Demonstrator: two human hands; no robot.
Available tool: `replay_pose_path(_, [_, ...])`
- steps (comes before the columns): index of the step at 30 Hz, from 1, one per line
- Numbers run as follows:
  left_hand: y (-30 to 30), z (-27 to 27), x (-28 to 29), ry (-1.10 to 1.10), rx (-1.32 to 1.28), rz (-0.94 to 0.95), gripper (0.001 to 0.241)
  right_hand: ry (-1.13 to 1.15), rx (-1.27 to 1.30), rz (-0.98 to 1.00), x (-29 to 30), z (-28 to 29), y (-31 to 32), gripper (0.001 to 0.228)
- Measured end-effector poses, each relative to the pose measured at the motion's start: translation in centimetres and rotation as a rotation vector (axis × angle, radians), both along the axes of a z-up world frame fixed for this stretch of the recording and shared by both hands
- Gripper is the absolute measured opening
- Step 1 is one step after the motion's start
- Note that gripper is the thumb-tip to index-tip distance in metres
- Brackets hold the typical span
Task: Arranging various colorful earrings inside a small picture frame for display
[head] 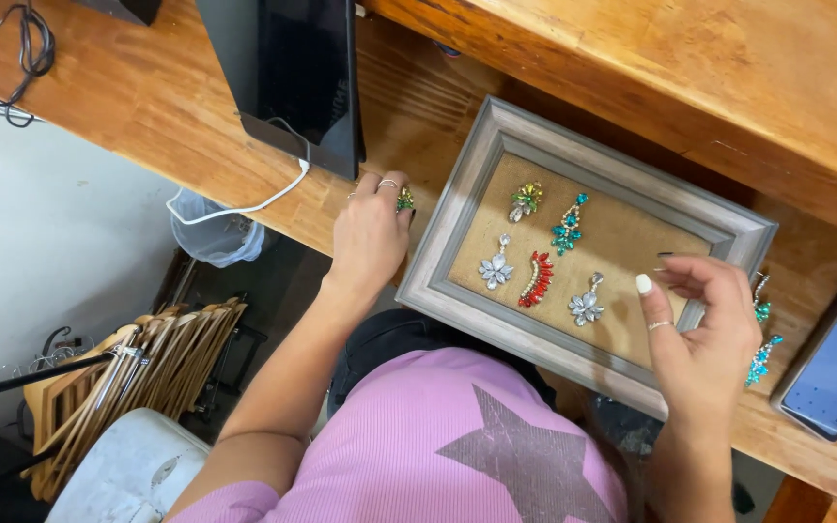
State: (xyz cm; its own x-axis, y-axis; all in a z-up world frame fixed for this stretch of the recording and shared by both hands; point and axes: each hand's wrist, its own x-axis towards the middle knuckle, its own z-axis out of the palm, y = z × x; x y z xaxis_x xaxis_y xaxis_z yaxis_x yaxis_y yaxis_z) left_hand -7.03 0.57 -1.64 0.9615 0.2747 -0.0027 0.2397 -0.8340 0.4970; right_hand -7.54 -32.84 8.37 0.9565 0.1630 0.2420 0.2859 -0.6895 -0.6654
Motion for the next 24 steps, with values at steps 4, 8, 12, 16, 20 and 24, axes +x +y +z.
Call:
replay_pose_path(4, [0.2, 1.1, 0.1, -0.012, -0.097, -0.023, 0.029, 0.029, 0.078, -0.028, -0.9, -0.6, -0.6, 0.021])
replay_pose_path(8, [0.0, 3.5, -0.1, -0.15, -0.265, -0.047, 0.024, 0.088, 0.202, -0.131, -1.4, -1.1, -1.2, 0.019])
replay_pose_path(12, [-2.1, 6.8, 0.7, -0.143, -0.635, -0.05, 0.024, 0.109, 0.284, -0.207, -1.5, -1.9, -1.6, 0.018])
replay_pose_path(16, [-6.7, 7.1, 3.5, -0.095, -0.832, -0.298, 0.017, 0.124, 0.316, -0.266, -1.9, -1.8, -2.2, 0.016])
replay_pose_path(20, [-11.9, 6.2, 7.1, -0.02, -0.625, -0.55, 0.014, 0.096, 0.389, -0.303, -2.4, -2.5, -3.7, 0.016])
replay_pose_path(24, [-15.5, 4.5, 9.7, 0.099, -0.367, -0.61, 0.013, -0.017, 0.411, -0.348, -2.8, -4.0, -5.4, 0.016])
